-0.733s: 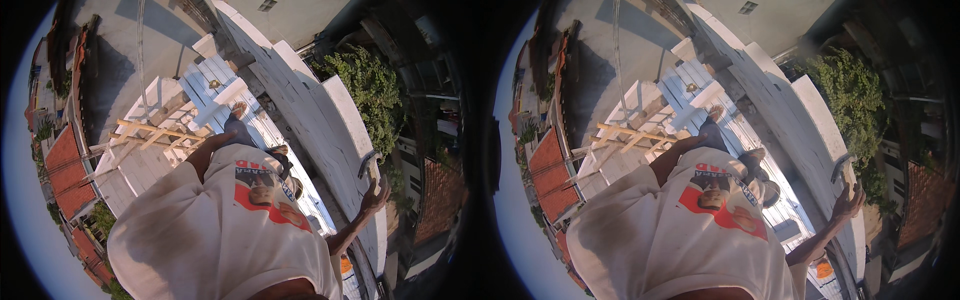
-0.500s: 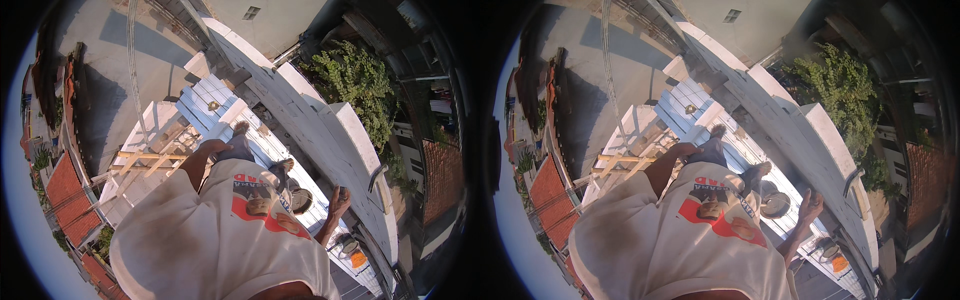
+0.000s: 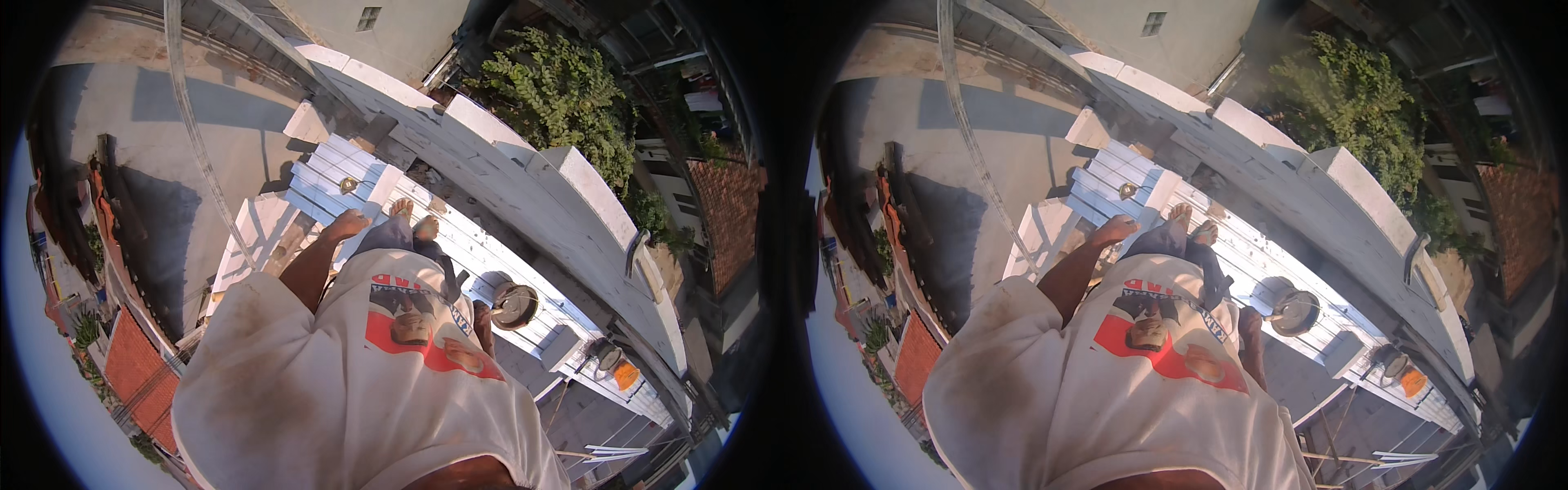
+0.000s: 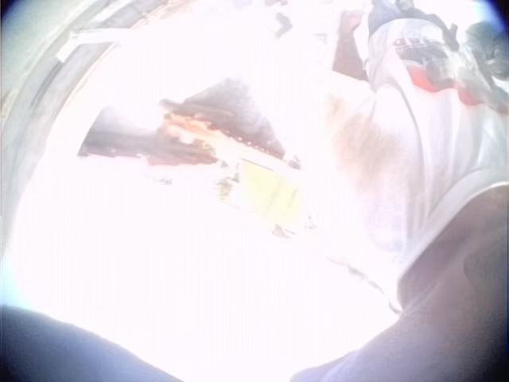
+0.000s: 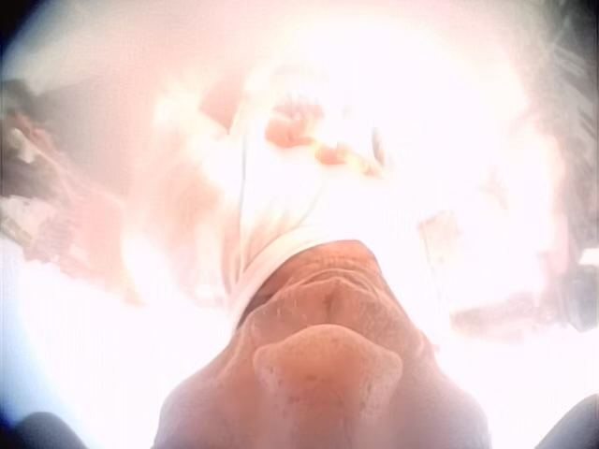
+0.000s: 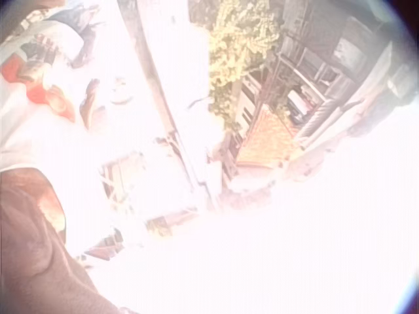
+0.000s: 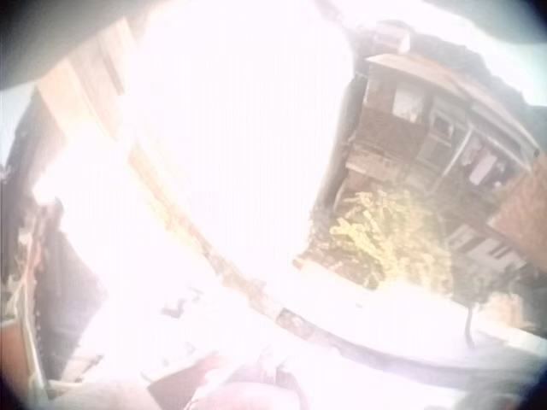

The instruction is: The person applies mortar to a rooftop ledge using a trowel and places white rectangular tiles onto the surface. They use a hammer to tap the tiles into position and a measuring tape to check alignment. The person works on a narrow metal scaffolding platform.

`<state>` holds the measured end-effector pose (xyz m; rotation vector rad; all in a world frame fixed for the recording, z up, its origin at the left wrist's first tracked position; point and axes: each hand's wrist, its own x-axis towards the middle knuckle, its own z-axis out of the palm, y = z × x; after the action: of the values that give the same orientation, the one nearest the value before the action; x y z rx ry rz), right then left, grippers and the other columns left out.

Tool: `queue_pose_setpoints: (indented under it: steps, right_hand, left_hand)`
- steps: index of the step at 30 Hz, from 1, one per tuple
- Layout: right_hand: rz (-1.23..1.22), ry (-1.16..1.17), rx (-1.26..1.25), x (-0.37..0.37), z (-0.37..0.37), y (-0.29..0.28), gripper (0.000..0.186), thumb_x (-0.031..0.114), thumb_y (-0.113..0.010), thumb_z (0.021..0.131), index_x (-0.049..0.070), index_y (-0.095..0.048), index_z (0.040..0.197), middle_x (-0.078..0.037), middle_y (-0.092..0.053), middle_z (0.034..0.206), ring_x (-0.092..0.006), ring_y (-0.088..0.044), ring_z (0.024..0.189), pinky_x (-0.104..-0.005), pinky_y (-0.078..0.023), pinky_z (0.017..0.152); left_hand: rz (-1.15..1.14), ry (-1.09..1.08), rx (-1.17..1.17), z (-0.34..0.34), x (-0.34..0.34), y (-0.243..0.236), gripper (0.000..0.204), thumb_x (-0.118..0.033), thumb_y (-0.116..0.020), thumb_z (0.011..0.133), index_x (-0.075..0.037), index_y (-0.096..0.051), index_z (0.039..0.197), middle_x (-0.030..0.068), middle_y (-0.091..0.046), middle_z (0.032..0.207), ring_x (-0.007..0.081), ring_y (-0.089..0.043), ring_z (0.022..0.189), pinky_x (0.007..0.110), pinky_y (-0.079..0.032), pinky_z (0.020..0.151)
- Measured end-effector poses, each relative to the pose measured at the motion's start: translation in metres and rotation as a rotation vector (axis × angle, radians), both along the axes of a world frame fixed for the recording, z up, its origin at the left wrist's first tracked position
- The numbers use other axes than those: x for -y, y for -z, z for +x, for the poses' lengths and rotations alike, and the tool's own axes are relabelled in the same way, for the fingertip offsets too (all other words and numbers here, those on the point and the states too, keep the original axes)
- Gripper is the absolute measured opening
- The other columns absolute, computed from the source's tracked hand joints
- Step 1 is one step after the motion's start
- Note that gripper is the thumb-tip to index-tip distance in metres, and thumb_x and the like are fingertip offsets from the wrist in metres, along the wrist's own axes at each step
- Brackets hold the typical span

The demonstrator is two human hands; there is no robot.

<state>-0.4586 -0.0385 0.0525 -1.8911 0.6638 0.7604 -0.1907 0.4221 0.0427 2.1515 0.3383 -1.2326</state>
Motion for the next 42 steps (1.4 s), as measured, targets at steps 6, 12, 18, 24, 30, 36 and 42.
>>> queue_pose_setpoints:
  steps: [6,12,18,24,30,36,42]
  right_hand:
    - [0.083,0.128,0.216,0.03,0.006,0.033,0.047,0.01,-0.079,0.084,0.002,-0.06,0.126,-0.009,-0.071,0.077,-0.0123,-0.064,0.06,-0.0273,-0.048,0.049]
    - [0.641,0.353,0.161,-0.009,0.028,-0.014,0.054,0.037,-0.07,0.094,0.001,-0.057,0.133,-0.01,-0.073,0.093,-0.017,-0.069,0.081,-0.0297,-0.054,0.062]
    - [0.564,0.225,-0.041,-0.074,0.073,-0.052,0.067,0.06,-0.062,0.095,0.0,-0.065,0.124,-0.013,-0.073,0.101,-0.0212,-0.07,0.084,-0.035,-0.056,0.072]
    - [0.353,0.266,-0.234,-0.1,0.102,-0.036,0.089,0.078,-0.067,0.083,-0.005,-0.069,0.114,-0.013,-0.067,0.088,-0.0204,-0.069,0.079,-0.0355,-0.057,0.063]
    - [0.247,0.628,-0.187,-0.168,0.106,0.022,0.112,0.074,-0.08,0.073,-0.01,-0.054,0.142,-0.018,-0.071,0.095,-0.0221,-0.068,0.079,-0.0359,-0.055,0.066]
    - [0.142,0.693,-0.285,-0.276,0.117,0.03,0.117,0.073,-0.075,0.078,-0.011,-0.04,0.153,-0.035,-0.049,0.15,-0.0408,-0.053,0.138,-0.0431,-0.043,0.115]
    - [0.059,0.776,-0.427,-0.352,0.13,-0.007,0.112,0.068,-0.074,0.081,-0.011,-0.039,0.153,-0.033,-0.048,0.152,-0.0427,-0.047,0.143,-0.0453,-0.037,0.12]
  left_hand:
    - [-0.166,-0.088,0.039,0.014,0.064,-0.041,0.076,-0.057,-0.052,0.102,0.01,-0.057,0.139,0.0289,-0.061,0.14,0.0348,-0.058,0.132,0.04,-0.043,0.11]
    - [-0.391,-0.401,0.122,0.033,0.027,-0.043,0.082,-0.063,-0.051,0.102,0.007,-0.053,0.145,0.02,-0.061,0.142,0.0283,-0.056,0.13,0.037,-0.041,0.112]
    - [-0.135,-0.152,0.22,0.079,-0.005,-0.031,0.081,-0.058,-0.042,0.108,0.007,-0.039,0.155,0.02,-0.045,0.158,0.026,-0.045,0.143,0.037,-0.036,0.118]
    - [-0.115,-0.293,-0.201,0.082,-0.055,-0.011,0.076,-0.056,-0.04,0.107,0.01,-0.054,0.142,0.0254,-0.065,0.133,0.0323,-0.066,0.118,0.04,-0.05,0.103]
    - [-0.086,0.163,-0.339,0.111,-0.078,-0.023,0.067,-0.048,-0.04,0.11,0.009,-0.058,0.139,0.0196,-0.067,0.13,0.0269,-0.065,0.115,0.04,-0.05,0.099]
    - [0.065,0.373,-0.499,0.185,-0.129,0.022,0.077,-0.058,-0.05,0.103,0.01,-0.058,0.139,0.0232,-0.065,0.135,0.0267,-0.064,0.119,0.04,-0.048,0.101]
    - [0.27,0.758,-0.503,0.206,-0.141,0.039,0.083,-0.055,-0.068,0.093,0.007,-0.053,0.145,0.0251,-0.063,0.138,0.0309,-0.064,0.122,0.04,-0.048,0.104]
